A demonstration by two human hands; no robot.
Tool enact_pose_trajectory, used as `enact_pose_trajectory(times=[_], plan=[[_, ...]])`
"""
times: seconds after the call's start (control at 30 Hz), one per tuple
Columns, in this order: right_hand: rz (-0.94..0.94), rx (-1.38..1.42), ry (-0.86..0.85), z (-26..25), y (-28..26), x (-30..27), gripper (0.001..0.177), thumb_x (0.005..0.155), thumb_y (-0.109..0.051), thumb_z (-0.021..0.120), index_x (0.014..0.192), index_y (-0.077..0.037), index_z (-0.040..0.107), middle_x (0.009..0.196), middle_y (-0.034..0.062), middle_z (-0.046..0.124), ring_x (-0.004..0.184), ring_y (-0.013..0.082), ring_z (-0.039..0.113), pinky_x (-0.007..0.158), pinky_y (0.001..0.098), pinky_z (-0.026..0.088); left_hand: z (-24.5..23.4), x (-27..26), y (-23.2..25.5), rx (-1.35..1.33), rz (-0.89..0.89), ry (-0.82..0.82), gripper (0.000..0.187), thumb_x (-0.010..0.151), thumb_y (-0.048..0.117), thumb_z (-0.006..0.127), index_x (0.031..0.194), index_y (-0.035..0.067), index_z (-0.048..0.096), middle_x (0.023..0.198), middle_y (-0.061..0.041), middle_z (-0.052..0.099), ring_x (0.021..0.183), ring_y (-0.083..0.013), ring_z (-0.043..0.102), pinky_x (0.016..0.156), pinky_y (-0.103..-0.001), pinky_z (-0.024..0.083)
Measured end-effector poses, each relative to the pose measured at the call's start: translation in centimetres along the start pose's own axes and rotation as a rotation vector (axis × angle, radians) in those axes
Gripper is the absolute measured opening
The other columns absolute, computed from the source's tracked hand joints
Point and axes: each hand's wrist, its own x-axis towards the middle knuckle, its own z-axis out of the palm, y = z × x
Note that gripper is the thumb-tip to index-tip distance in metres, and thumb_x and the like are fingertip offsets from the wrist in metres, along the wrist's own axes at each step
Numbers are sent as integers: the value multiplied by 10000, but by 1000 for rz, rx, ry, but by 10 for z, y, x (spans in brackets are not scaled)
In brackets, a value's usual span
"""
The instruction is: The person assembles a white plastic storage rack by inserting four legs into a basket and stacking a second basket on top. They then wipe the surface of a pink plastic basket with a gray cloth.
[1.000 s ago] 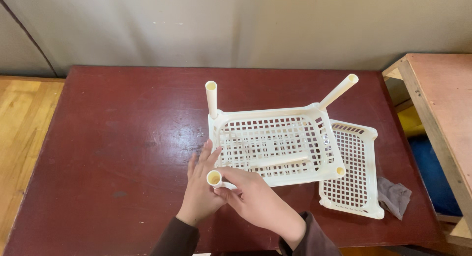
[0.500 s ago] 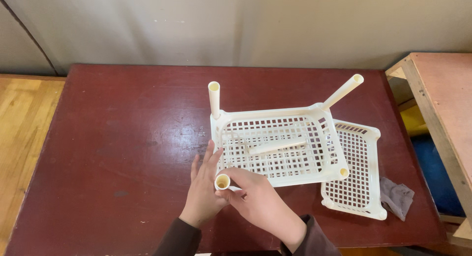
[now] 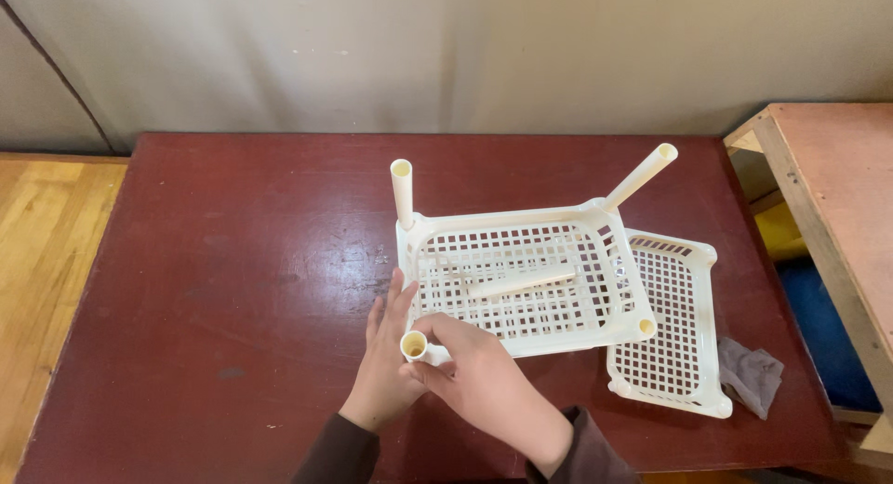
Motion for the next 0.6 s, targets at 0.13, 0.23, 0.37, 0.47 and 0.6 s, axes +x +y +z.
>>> enact_pose_trajectory(times=[0.13, 0.23, 0.37, 0.47, 0.6], plan=[[-276, 79, -51, -21, -11, 0, 568, 822, 25, 700, 1370, -11, 556, 1248, 171, 689, 1086, 248, 693, 855, 352, 582, 3, -3, -4, -23, -16, -4, 1035, 815, 485, 799, 1570, 34, 254, 1702, -249, 144, 1603, -345, 137, 1257, -553, 34], [-113, 51, -90, -18, -10, 2, 481, 847, 97, 618, 1292, -68, 690, 1060, 121, 771, 929, 209, 750, 854, 331, 592, 7, -4, -9, 50, 45, 10, 819, 798, 457, 790, 1438, 133, 394, 1696, -207, 204, 1608, -347, 135, 1252, -585, 15], [-24, -48, -38, -12, -3, 5, 333, 848, 83, 639, 1135, -60, 728, 903, 107, 769, 791, 202, 748, 735, 311, 587, 9, -4, -14, 241, 36, -34, 567, 699, 351, 779, 1232, 224, 631, 1658, -160, 269, 1594, -329, 131, 1225, -630, -26], [-47, -29, 5, -9, 2, 1, 301, 848, 72, 659, 1116, -53, 718, 897, 97, 769, 778, 196, 758, 713, 299, 595, 10, -4, -11, 244, -18, -42, 699, 712, 323, 750, 1369, 163, 572, 1684, -179, 228, 1603, -306, 147, 1236, -629, -23], [-9, 17, 33, -3, 3, -1, 200, 886, 2, 701, 1080, -49, 707, 912, 78, 763, 791, 188, 769, 703, 292, 651, 7, -3, -7, 136, -1, 11, 972, 838, 500, 766, 1566, 49, 306, 1712, -215, 161, 1593, -306, 169, 1222, -662, -38]])
